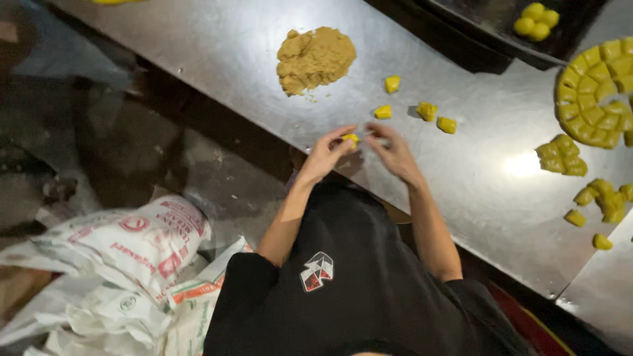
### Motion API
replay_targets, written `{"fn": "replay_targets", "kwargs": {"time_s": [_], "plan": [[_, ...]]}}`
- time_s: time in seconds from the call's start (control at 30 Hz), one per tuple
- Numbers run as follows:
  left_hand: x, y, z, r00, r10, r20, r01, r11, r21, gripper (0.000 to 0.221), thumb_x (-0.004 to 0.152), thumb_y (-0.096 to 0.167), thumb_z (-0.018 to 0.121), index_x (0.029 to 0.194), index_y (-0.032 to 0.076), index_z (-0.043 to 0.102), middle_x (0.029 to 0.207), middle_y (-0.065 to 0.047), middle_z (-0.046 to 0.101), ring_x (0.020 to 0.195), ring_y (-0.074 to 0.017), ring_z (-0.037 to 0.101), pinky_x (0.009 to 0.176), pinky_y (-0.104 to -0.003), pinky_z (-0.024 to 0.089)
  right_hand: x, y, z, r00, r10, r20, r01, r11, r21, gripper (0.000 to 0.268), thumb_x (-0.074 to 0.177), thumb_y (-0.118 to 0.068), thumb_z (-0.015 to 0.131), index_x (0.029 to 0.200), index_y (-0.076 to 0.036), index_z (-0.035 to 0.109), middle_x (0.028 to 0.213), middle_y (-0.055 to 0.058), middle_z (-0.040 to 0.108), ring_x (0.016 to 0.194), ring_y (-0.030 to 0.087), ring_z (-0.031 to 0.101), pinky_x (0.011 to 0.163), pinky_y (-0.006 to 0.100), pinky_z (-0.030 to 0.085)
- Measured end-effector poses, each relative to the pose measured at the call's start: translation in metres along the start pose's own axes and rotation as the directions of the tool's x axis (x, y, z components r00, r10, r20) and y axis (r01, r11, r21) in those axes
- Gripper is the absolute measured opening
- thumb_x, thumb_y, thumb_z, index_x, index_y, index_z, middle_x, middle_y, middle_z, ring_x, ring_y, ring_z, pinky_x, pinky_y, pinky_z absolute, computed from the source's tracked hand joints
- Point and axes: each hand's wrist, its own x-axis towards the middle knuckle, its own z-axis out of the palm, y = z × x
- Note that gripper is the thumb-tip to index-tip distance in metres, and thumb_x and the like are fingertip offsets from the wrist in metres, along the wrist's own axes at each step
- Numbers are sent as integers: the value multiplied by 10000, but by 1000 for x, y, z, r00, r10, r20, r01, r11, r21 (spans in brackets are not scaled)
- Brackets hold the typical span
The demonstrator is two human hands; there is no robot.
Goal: The person fills pieces of dough with filling by hand, rolls them into balls, and places the shaped pastries onto a baking tray.
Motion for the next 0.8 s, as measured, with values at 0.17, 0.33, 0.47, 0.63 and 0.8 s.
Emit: {"fn": "replay_targets", "kwargs": {"time_s": [0.17, 0.33, 0.47, 0.63, 0.8], "plan": [[-7, -21, -25, 959, -118, -258, 39, 955, -293, 514, 838, 125, 779, 1331, 67, 645, 1024, -42, 734, 930, -93, 673, 791, -252, 579, 23, -23, 80, 998, 12, 66, -21, 990, 138, 322, 948, -193, 750, 1210, -10, 705, 1144, 98, 713, 1052, 166, 702, 886, 326, 591], [-9, -39, -80, 919, -165, -359, 127, 984, -128, 297, 892, 158, 824, 1132, -10, 770, 967, -64, 737, 850, -114, 632, 769, -267, 527, 93, -59, 96, 970, -169, 176, 205, 956, -210, 282, 933, -125, 746, 1191, -11, 733, 1062, 141, 722, 927, 262, 688, 826, 374, 557], [-5, -38, -123, 904, -80, -421, 15, 988, -157, 269, 891, 186, 827, 1045, -16, 740, 1041, -39, 678, 913, -105, 652, 816, -264, 543, 159, -85, 106, 826, -555, 95, 516, 679, -523, 326, 907, -49, 702, 1226, 9, 683, 1186, 185, 663, 1128, 387, 593, 971, 455, 502], [7, -27, -159, 914, -34, -403, -70, 968, -241, 246, 904, 189, 806, 1015, -18, 736, 1126, -27, 648, 967, -98, 617, 840, -261, 522, 201, -88, 120, 818, -475, 325, 557, 510, -655, 269, 895, -6, 607, 1155, -4, 678, 1243, 149, 668, 1167, 355, 574, 979, 426, 510], [25, -23, -176, 892, -136, -432, -9, 948, -317, 302, 911, 195, 802, 1118, -18, 750, 1001, -21, 696, 891, -101, 584, 799, -260, 488, 209, -73, 128, 845, -447, 294, 513, 520, -683, 224, 895, -15, 626, 1114, -3, 676, 1197, 155, 663, 1151, 358, 577, 963, 424, 512]]}}
